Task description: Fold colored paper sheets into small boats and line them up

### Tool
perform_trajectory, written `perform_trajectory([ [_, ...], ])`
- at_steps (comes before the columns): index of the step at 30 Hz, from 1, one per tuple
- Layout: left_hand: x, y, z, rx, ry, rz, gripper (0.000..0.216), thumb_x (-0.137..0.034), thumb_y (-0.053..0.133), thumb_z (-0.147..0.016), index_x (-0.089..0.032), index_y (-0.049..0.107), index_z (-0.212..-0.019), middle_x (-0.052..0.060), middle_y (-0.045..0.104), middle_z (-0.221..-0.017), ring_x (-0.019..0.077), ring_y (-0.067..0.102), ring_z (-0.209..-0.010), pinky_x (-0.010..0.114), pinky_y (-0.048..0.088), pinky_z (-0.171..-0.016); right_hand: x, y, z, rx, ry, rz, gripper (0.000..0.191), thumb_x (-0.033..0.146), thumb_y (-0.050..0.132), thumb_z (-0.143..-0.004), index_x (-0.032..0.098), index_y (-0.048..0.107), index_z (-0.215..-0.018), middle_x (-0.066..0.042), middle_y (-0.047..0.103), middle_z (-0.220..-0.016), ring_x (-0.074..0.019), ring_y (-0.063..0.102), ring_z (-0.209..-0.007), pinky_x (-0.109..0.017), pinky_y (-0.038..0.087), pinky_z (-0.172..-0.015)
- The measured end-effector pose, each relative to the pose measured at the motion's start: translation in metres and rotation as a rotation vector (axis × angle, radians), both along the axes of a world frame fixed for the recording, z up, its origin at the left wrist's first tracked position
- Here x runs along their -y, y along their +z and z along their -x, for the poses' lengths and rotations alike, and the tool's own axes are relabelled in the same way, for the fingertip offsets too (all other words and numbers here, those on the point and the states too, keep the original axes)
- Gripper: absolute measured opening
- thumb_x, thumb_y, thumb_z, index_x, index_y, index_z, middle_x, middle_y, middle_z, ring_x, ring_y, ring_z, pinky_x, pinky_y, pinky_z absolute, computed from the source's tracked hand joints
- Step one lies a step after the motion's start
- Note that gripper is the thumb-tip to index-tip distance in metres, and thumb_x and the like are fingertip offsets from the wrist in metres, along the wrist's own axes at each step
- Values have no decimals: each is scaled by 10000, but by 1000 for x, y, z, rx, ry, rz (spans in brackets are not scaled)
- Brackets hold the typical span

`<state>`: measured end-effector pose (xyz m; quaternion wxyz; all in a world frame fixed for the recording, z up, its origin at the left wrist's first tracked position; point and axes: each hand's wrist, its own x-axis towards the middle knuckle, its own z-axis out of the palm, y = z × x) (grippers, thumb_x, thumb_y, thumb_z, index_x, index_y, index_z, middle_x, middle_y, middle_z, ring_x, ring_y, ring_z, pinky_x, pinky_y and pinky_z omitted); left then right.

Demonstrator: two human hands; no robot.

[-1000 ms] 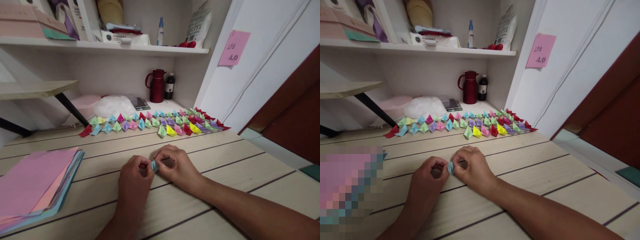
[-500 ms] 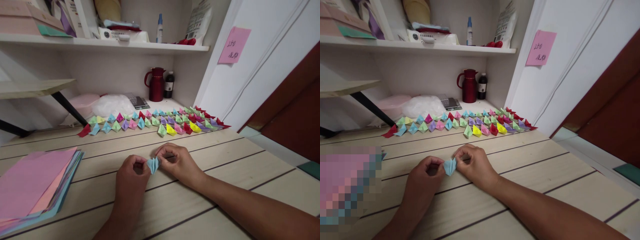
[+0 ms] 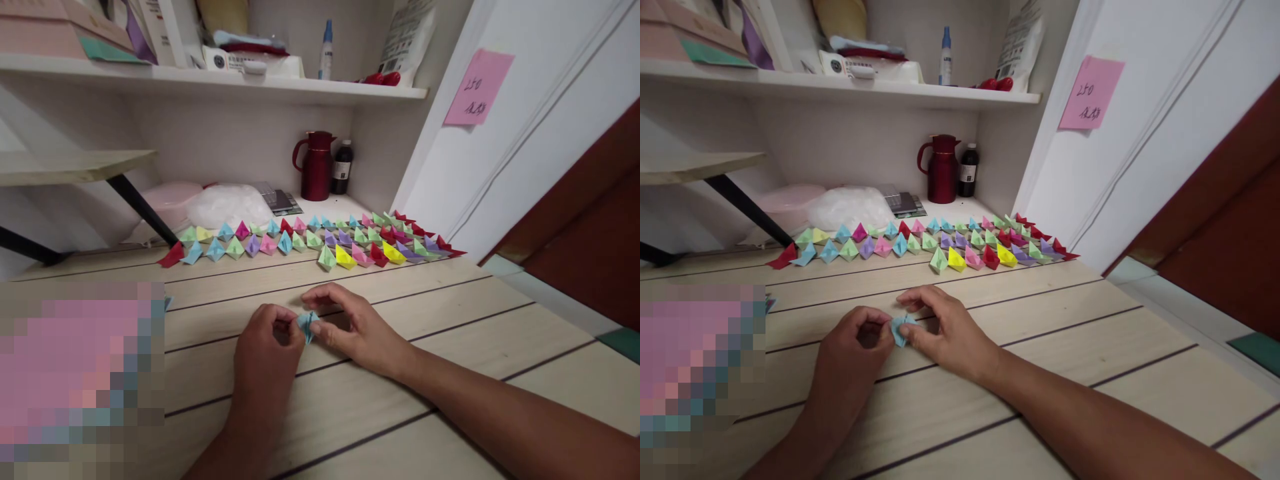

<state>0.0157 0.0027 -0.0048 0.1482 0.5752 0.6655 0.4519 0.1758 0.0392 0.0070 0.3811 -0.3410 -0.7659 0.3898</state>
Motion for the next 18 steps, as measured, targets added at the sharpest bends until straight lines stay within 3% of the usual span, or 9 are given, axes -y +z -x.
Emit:
perform_trajectory([
  [4,-1,-1,1,-21,-2,-27,48,-177,575,-701,-216,604,-704,1,680,-733,169,650,-676,281,498,-643,2,-1,3,47,-7,-59,370,189,697,-766,235,585,-1116,-40,640,-1064,-187,599,-975,-308,499,-848],
  [11,1,-1,-6,-151,-71,-113,71,-170,550,-736,-227,571,-699,-9,642,-735,164,608,-674,279,459,-630,2,-4,8,123,-94,-126,217,108,609,-766,216,592,-953,-14,646,-889,-156,592,-781,-264,481,-697],
  [18,3,0,-8,-181,-73,-116,78,-160,556,-738,-223,566,-693,-12,629,-726,167,602,-682,286,454,-630,3,-4,6,90,-126,-178,128,92,628,-773,208,598,-816,-19,666,-880,-167,605,-812,-280,470,-723],
])
